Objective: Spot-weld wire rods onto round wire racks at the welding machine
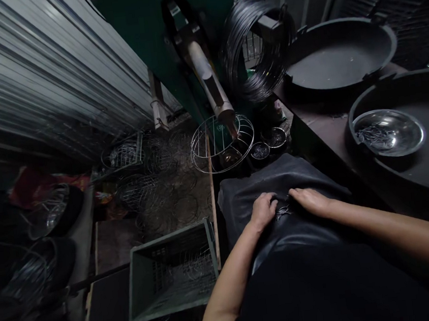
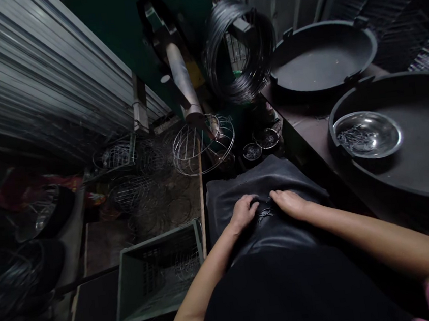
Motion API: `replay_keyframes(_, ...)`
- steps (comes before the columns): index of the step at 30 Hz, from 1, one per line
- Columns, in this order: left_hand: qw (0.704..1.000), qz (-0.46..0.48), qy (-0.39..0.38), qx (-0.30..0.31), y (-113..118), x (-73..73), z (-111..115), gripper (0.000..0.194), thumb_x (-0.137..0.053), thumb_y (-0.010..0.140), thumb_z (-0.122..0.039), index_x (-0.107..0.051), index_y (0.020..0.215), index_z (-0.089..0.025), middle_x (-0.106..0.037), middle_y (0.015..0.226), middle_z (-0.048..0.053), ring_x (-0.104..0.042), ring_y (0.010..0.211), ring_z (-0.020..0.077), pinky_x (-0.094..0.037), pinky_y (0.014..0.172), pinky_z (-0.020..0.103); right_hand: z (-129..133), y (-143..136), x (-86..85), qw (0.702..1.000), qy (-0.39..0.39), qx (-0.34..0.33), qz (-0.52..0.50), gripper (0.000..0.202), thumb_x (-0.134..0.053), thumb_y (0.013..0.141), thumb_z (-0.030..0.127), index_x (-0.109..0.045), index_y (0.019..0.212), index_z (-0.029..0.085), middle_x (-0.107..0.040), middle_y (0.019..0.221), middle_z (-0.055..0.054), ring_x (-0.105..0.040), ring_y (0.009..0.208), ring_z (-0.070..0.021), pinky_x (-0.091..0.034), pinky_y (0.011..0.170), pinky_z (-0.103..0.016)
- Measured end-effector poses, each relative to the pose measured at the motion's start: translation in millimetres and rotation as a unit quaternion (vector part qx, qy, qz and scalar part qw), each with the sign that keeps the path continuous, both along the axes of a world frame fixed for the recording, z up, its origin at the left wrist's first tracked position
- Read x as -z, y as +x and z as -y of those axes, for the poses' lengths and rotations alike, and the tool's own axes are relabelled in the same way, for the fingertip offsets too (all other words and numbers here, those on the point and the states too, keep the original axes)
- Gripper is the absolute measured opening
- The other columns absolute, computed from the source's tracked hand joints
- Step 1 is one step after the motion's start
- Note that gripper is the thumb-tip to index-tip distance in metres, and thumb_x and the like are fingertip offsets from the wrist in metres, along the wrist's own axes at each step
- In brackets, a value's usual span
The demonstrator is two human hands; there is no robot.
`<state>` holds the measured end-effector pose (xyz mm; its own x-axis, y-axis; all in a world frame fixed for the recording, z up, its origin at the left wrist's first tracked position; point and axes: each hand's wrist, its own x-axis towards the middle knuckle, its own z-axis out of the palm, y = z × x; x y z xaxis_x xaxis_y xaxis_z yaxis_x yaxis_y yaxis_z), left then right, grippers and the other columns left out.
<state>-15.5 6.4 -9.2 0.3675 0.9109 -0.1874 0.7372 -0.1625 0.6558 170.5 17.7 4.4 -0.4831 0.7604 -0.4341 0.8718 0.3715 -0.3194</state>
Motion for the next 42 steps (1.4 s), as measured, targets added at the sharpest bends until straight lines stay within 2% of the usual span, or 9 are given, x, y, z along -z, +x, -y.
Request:
replay_keyframes(6,0.996,0.086,-0.030,-0.022,6,1.6,-2,0.027,-0.053,0.080,-0.018,-0.062,0.105,-0.014,-0.064,0.107,0.009,-0.057,0.100,0.0186,-0.043,0.093,0.032,-10,15,1.5,0.963,-0.127,0.149,-0.184,0.022,-0.036,0.085,0.025,-0.056,0.086,0.016,-0.059,0.067,-0.002,-0.054,0.055,-0.0131,-0.040,0.052,-0.024)
replay_keyframes(9,0.981,0.170,-0.068,-0.068,17,1.1,-6,0.032,-0.054,0.080,-0.023,-0.060,0.111,-0.016,-0.064,0.109,0.008,-0.057,0.101,0.0184,-0.044,0.092,0.033,-11,20,-3.3,0.888,-0.274,0.239,-0.282,0.018,-0.042,0.080,0.033,-0.052,0.077,0.018,-0.043,0.049,0.006,-0.037,0.039,-0.0079,-0.028,0.039,-0.020)
replay_keyframes(12,0.939,0.261,-0.186,-0.127,30,-0.8,-11,0.038,-0.057,0.079,-0.031,-0.059,0.112,-0.014,-0.067,0.088,0.006,-0.061,0.080,0.0156,-0.049,0.074,0.028,-8,21,-8.6,0.809,-0.369,0.286,-0.358,0.020,-0.053,0.071,0.038,-0.050,0.074,0.018,-0.034,0.047,0.010,-0.027,0.037,-0.0049,-0.020,0.038,-0.019)
replay_keyframes(15,0.872,0.352,-0.276,-0.200,41,-2.4,-15,0.033,-0.061,0.075,-0.033,-0.064,0.098,-0.010,-0.063,0.067,0.003,-0.055,0.057,0.0102,-0.045,0.056,0.021,-4,19,-12.5,0.782,-0.404,0.281,-0.383,0.025,-0.059,0.065,0.039,-0.052,0.074,0.017,-0.038,0.052,0.009,-0.025,0.038,-0.0033,-0.018,0.038,-0.020)
replay_keyframes(19,0.809,0.407,-0.330,-0.265,48,-2.2,-15,0.025,-0.070,0.064,-0.026,-0.064,0.082,-0.009,-0.057,0.054,-0.001,-0.049,0.046,0.0079,-0.041,0.048,0.020,-3,18,-12.8,0.793,-0.412,0.246,-0.376,0.029,-0.058,0.067,0.040,-0.057,0.080,0.015,-0.046,0.060,0.006,-0.025,0.040,-0.0028,-0.016,0.038,-0.021)
replay_keyframes(24,0.804,0.400,-0.324,-0.298,51,-0.3,-9,0.026,-0.074,0.058,-0.026,-0.063,0.075,-0.010,-0.057,0.053,0.000,-0.051,0.047,0.0097,-0.043,0.049,0.022,-4,16,-6.8,0.825,-0.393,0.218,-0.343,0.024,-0.057,0.066,0.039,-0.051,0.072,0.017,-0.038,0.054,0.008,-0.025,0.041,-0.0039,-0.019,0.039,-0.021)
replay_keyframes(29,0.826,0.388,-0.269,-0.310,52,-0.7,-7,0.026,-0.069,0.064,-0.027,-0.066,0.083,-0.009,-0.062,0.066,0.003,-0.053,0.055,0.0093,-0.045,0.060,0.023,-6,17,-5.3,0.878,-0.327,0.180,-0.300,0.023,-0.054,0.068,0.039,-0.046,0.065,0.018,-0.042,0.056,0.005,-0.033,0.043,-0.0057,-0.025,0.041,-0.021)
replay_keyframes(33,0.861,0.379,-0.250,-0.229,50,-2.8,-10,0.028,-0.058,0.074,-0.022,-0.066,0.100,-0.012,-0.065,0.078,0.005,-0.056,0.068,0.0095,-0.044,0.072,0.023,-8,25,-5.2,0.879,-0.309,0.211,-0.294,0.023,-0.051,0.071,0.041,-0.045,0.069,0.018,-0.040,0.056,0.006,-0.032,0.041,-0.0058,-0.025,0.039,-0.021)
replay_keyframes(42,0.918,0.283,-0.236,-0.144,55,5.5,-9,0.030,-0.050,0.076,-0.011,-0.066,0.100,-0.010,-0.066,0.086,0.007,-0.054,0.062,0.0080,-0.044,0.059,0.020,-5,36,-2.6,0.919,-0.228,0.215,-0.238,0.017,-0.046,0.077,0.033,-0.051,0.078,0.016,-0.045,0.059,0.003,-0.040,0.044,-0.0083,-0.032,0.043,-0.022)
